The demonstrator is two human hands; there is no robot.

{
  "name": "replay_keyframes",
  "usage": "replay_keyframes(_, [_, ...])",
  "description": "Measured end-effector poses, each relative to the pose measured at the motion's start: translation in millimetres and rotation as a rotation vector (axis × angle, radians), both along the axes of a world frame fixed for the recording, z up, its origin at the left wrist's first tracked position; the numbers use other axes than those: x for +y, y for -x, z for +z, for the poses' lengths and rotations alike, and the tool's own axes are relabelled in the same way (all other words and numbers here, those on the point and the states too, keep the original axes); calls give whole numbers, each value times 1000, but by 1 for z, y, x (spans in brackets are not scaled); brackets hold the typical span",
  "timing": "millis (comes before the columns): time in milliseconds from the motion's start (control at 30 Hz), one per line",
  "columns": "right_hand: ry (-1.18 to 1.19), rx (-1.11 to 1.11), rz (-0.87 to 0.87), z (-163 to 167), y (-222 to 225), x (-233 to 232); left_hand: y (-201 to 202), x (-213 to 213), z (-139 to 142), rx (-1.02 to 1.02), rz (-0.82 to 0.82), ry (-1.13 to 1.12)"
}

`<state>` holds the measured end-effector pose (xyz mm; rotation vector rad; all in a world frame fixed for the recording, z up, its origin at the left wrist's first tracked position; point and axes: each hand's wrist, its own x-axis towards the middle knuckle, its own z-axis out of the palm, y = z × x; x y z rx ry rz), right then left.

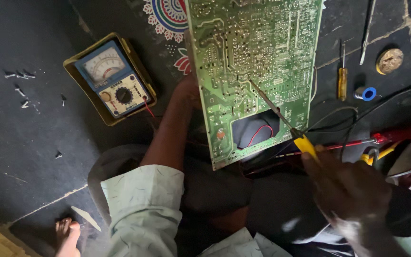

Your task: The person sits on the floor and uses a soldering iron to work on a green circuit board, occasionally using a screwdriver to adjust components. A multimeter is visible nearby, and the person manipulates the board and tools throughout the clip.

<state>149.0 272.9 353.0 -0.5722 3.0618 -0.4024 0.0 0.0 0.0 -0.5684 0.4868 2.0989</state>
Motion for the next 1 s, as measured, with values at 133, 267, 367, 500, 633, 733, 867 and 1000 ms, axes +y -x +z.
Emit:
replay_keyframes(133, [18, -18, -23, 7, 4, -14, 1, -1, 22, 95, -7, 92])
replay_keyframes(267, [116, -58, -91, 8, 3, -22, 2, 1, 27, 115, 7, 152])
replay_keyframes(367, [93, -99, -103, 8, 0, -22, 3, 2, 19, 49, 0, 128])
replay_keyframes(500, [113, -196, -179, 7, -4, -21, 3, 2, 9, 103, -5, 109])
replay_keyframes(633, [51, -129, -67, 9, 0, -16, 2, 2, 8, 116, -22, 82])
replay_keyframes(733, [68, -115, 11, 15, 7, -13, 0, 3, 9, 92, 3, 88])
replay_keyframes(867, [62, -155, -153, 20, 5, -23, 1, 2, 16, 86, -1, 59])
replay_keyframes(1000, [-1, -91, -71, 20, 4, -27, 2, 2, 20, 80, 0, 115])
